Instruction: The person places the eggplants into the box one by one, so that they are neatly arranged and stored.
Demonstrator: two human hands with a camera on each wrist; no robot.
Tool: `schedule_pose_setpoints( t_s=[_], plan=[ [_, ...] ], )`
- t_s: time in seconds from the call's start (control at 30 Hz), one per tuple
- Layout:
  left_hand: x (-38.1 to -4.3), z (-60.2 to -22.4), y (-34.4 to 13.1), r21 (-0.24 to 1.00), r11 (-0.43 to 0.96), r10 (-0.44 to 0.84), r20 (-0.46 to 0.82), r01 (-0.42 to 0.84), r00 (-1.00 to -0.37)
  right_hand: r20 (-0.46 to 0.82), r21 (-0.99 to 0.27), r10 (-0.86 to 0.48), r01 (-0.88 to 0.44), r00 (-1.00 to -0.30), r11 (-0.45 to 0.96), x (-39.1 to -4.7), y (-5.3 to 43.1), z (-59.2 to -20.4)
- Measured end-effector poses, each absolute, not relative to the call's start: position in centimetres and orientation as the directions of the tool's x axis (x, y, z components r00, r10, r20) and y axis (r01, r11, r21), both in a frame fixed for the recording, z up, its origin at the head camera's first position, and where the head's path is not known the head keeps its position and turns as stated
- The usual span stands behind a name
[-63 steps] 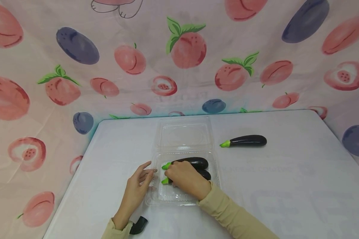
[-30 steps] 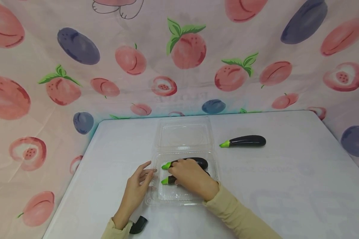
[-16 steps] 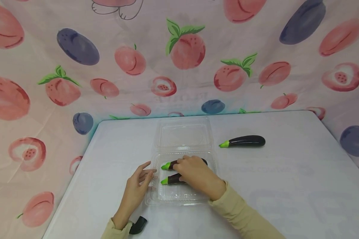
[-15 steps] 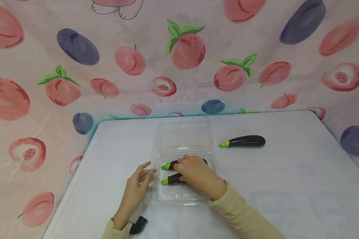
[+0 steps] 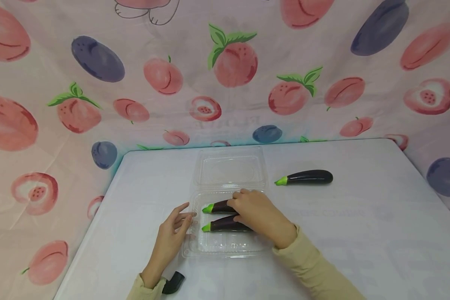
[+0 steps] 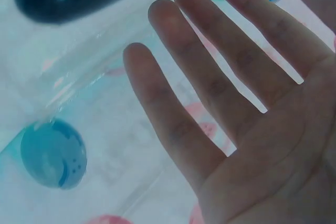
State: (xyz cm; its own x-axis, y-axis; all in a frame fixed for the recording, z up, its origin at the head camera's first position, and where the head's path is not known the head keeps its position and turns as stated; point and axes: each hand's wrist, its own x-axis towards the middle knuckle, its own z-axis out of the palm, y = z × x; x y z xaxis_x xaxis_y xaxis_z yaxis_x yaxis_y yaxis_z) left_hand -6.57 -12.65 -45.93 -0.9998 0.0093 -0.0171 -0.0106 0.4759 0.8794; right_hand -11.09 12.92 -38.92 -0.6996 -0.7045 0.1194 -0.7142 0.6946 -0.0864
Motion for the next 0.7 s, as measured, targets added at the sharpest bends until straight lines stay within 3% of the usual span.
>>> schedule_pose_setpoints(
  t_s=[0.4, 0.7],
  plan=[
    [-6.6, -46.0, -12.6, 0.893, 0.449, 0.008, -0.043, -0.034, -0.999, 0.09, -0.12, -0.621, -0.627, -0.779, 0.769, -11.8, 15.4, -37.4],
    [-6.6, -46.0, -12.7, 0.895, 0.445, 0.008, -0.046, -0.038, -0.999, 0.126, -0.07, -0.63, -0.64, -0.767, 0.765, -12.7, 16.7, -37.5]
  ],
)
